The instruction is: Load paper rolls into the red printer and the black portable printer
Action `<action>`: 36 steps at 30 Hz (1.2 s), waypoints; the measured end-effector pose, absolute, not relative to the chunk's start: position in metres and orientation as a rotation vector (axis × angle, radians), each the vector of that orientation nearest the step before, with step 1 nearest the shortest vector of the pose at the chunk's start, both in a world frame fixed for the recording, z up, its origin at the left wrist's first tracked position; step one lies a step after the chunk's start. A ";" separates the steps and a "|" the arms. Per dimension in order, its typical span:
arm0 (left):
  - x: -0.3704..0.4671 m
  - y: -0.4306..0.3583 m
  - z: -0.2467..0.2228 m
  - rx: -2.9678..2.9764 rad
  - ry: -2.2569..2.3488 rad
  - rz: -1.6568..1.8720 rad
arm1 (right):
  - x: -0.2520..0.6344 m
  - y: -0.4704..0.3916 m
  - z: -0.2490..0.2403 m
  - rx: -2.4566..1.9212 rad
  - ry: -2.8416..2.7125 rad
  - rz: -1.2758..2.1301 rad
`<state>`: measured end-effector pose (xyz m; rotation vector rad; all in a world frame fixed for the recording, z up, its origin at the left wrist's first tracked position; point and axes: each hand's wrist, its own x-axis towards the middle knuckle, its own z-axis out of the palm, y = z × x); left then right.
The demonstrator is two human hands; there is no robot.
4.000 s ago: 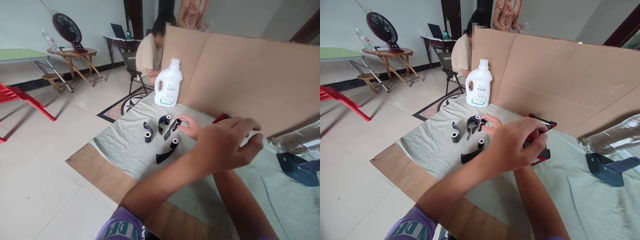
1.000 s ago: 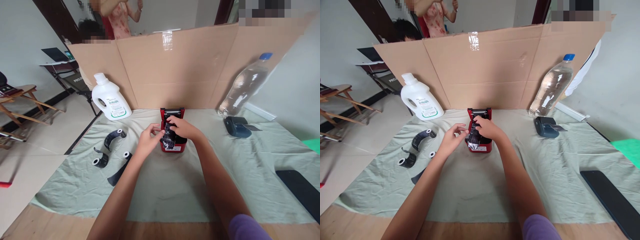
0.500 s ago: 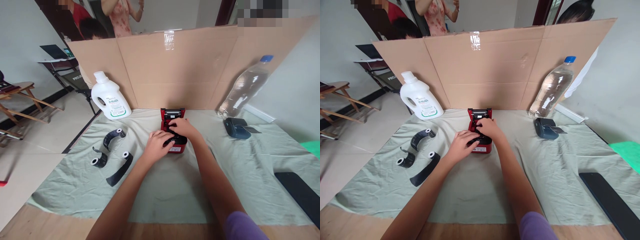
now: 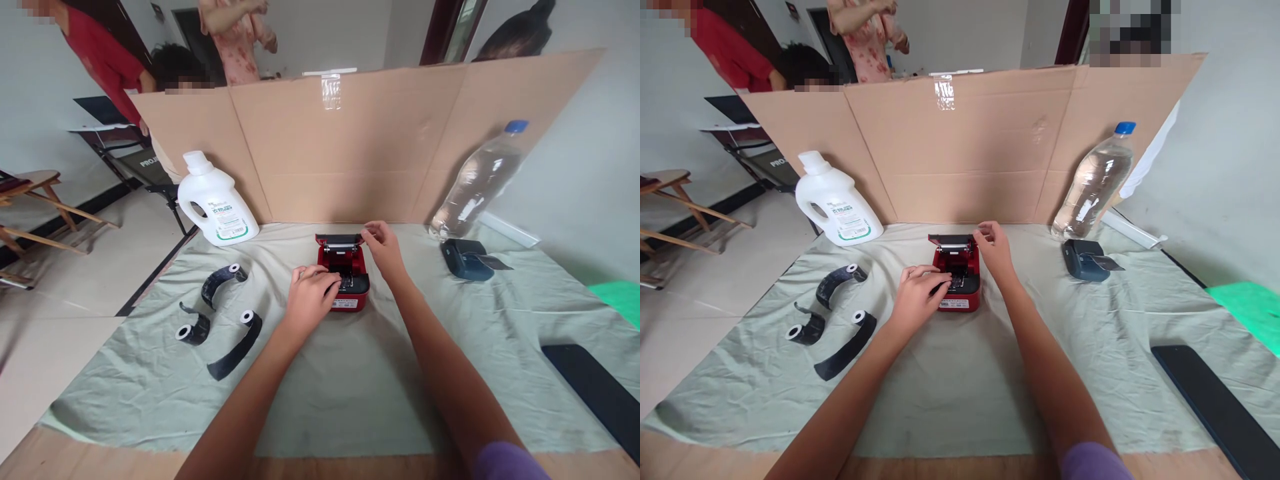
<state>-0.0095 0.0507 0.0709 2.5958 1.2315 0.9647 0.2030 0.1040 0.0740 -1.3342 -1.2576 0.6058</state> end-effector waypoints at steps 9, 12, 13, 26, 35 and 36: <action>-0.012 0.046 0.068 2.663 1.186 1.034 | 0.194 0.056 0.027 -1.233 -1.237 0.868; -0.011 0.048 0.065 2.530 1.208 1.133 | 0.189 0.058 0.015 -1.177 -1.217 0.879; -0.011 0.050 0.063 2.452 1.222 1.193 | 0.189 0.059 0.012 -1.176 -1.215 0.880; -0.014 0.068 0.041 1.784 1.210 1.347 | 0.192 0.068 -0.008 -1.131 -1.182 0.920; -0.006 0.066 0.056 2.145 1.157 1.277 | 0.190 0.068 -0.006 -1.112 -1.078 0.958; -0.005 0.067 0.055 2.142 1.141 1.306 | 0.190 0.068 -0.004 -1.087 -1.032 0.978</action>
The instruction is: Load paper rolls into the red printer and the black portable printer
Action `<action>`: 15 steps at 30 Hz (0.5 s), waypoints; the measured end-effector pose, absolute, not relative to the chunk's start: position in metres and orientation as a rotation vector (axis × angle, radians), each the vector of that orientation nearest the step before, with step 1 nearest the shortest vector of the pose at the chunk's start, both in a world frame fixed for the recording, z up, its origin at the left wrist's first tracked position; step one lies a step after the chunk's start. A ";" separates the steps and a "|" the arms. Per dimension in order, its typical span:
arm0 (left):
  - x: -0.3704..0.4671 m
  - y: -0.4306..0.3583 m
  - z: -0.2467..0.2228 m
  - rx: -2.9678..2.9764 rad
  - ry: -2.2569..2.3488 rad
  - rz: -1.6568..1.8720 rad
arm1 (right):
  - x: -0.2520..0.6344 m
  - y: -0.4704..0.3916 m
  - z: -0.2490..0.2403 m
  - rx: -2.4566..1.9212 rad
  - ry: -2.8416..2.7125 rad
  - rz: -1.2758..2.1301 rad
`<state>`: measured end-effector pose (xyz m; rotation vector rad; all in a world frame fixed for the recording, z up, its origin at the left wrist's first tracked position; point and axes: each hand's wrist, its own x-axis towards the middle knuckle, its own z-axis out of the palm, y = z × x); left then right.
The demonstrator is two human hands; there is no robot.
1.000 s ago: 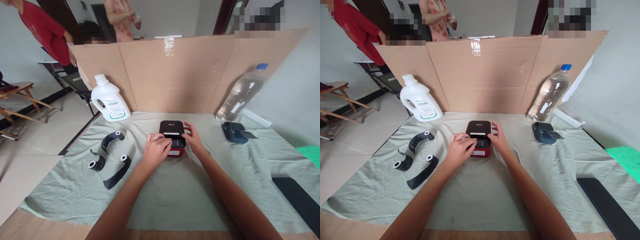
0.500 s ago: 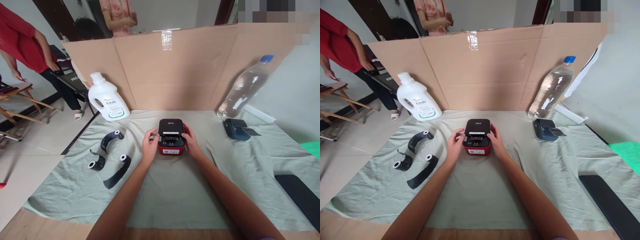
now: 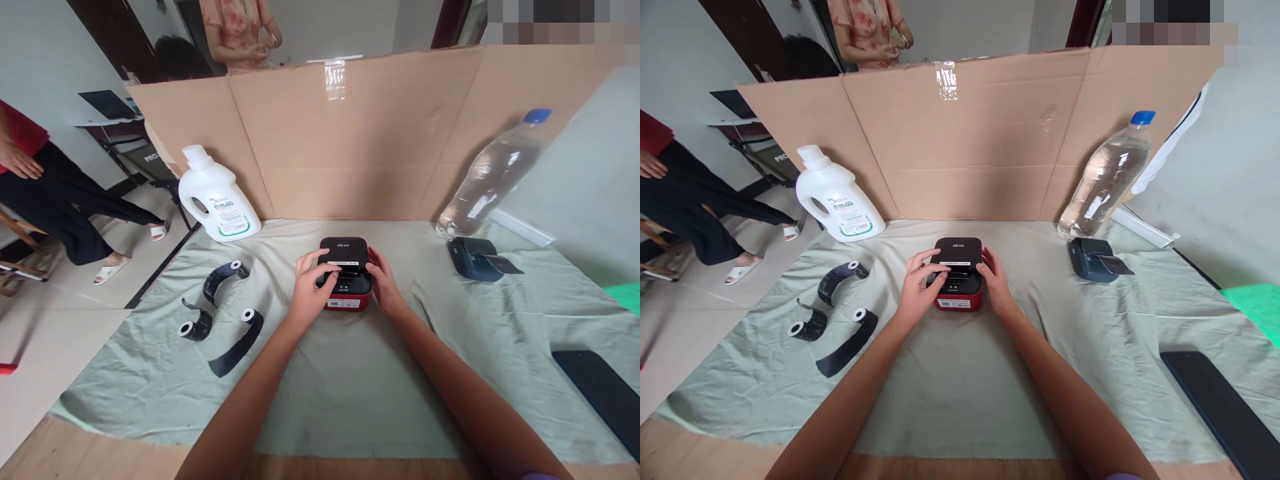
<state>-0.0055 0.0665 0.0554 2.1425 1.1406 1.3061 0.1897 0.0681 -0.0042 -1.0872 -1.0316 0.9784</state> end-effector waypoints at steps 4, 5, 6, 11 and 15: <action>-0.007 0.068 0.053 2.138 1.114 1.364 | 0.188 0.068 0.001 -1.006 -0.889 1.036; -0.007 0.068 0.053 2.138 1.111 1.372 | 0.188 0.067 0.001 -0.999 -0.878 1.045; -0.008 0.068 0.052 2.138 1.107 1.380 | 0.189 0.067 0.001 -0.993 -0.874 1.053; -0.012 0.064 0.048 2.179 1.061 1.327 | 0.190 0.069 -0.007 -0.962 -0.910 1.076; -0.012 0.063 0.044 2.077 1.074 1.273 | 0.190 0.071 -0.011 -0.954 -0.918 1.068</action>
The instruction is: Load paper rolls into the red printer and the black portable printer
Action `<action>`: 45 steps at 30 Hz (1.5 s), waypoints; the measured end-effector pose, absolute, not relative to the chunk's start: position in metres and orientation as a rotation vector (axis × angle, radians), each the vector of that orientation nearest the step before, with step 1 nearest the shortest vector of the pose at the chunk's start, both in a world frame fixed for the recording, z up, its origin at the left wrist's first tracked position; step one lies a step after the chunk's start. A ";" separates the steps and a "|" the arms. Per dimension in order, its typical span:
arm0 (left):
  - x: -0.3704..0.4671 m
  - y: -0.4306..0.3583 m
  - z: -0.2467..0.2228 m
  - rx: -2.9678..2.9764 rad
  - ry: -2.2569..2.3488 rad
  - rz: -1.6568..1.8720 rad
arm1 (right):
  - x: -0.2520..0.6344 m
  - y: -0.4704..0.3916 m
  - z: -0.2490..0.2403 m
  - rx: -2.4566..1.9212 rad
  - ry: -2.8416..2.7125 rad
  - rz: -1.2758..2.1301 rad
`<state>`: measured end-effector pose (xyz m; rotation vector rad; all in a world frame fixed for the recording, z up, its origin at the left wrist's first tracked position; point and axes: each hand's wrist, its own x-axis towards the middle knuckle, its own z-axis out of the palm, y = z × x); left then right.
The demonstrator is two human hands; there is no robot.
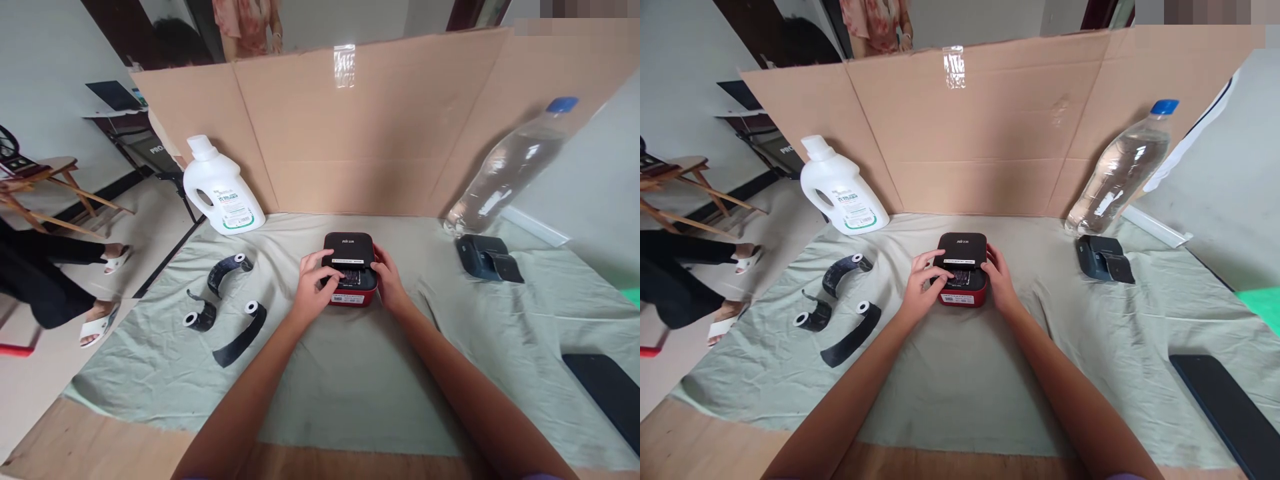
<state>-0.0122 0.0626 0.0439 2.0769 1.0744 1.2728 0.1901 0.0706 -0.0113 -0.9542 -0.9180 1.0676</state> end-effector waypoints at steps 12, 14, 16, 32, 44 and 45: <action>-0.001 0.071 0.030 1.332 0.932 1.179 | 0.191 0.068 -0.007 -0.984 -0.951 1.076; -0.001 0.072 0.028 1.178 0.957 1.157 | 0.192 0.069 -0.008 -0.994 -0.952 1.076; -0.001 0.073 0.026 1.050 0.949 1.133 | 0.192 0.069 -0.009 -1.007 -0.955 1.073; -0.011 0.083 0.040 0.965 0.970 1.036 | 0.195 0.069 -0.011 -0.989 -1.025 1.071; -0.003 0.079 0.036 0.955 0.974 1.078 | 0.182 0.068 0.003 -1.090 -0.843 1.014; -0.002 0.079 0.036 0.957 0.974 1.085 | 0.180 0.068 0.005 -1.095 -0.832 1.005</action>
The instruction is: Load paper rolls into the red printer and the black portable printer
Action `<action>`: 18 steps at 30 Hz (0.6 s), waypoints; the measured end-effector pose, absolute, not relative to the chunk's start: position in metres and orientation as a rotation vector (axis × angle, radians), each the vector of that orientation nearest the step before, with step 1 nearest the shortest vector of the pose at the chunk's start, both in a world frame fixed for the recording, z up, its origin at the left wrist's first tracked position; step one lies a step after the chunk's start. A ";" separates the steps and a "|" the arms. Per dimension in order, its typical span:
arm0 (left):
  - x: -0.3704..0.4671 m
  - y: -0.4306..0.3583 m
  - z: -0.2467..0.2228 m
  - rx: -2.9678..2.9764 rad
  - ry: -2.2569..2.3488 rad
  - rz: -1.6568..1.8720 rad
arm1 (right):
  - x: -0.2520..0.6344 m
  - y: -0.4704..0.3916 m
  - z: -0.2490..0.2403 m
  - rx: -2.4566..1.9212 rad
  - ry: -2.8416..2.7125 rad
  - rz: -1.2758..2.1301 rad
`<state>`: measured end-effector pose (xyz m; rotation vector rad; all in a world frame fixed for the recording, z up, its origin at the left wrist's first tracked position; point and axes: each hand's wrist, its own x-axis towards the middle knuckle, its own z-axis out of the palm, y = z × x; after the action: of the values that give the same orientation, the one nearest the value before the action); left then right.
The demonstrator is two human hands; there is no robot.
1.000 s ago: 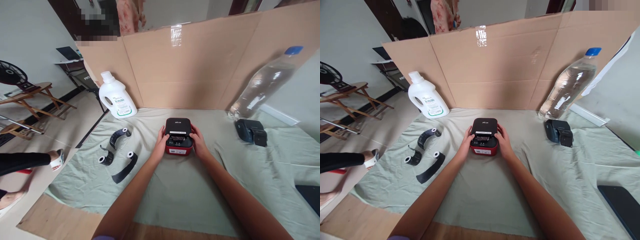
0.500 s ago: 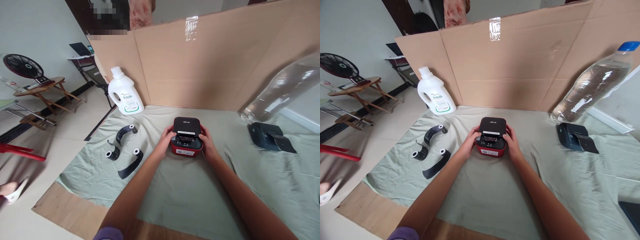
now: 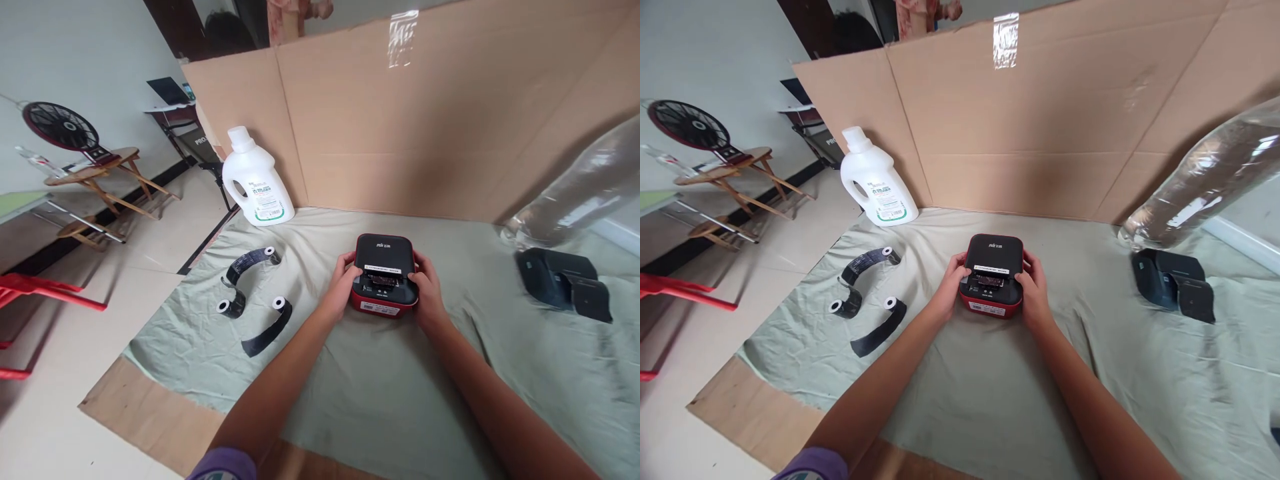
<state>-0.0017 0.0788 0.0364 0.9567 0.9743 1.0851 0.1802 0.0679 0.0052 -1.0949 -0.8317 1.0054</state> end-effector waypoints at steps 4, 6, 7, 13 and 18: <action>-0.001 0.078 0.037 0.972 0.986 1.093 | 0.179 0.067 0.009 -1.090 -0.820 0.999; -0.001 0.079 0.036 0.975 0.988 1.106 | 0.180 0.066 0.009 -1.072 -0.822 1.021; -0.001 0.079 0.035 0.974 0.981 1.109 | 0.180 0.066 0.008 -1.061 -0.827 1.030; -0.002 0.080 0.033 0.962 0.953 1.106 | 0.180 0.065 0.002 -1.025 -0.863 0.991; -0.004 0.079 0.035 0.939 0.979 1.077 | 0.180 0.066 -0.002 -0.989 -0.917 0.988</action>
<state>-0.0040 0.0792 0.0346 0.9385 0.9792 1.0770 0.1804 0.0656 -0.0025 -0.9888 -0.9169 0.9881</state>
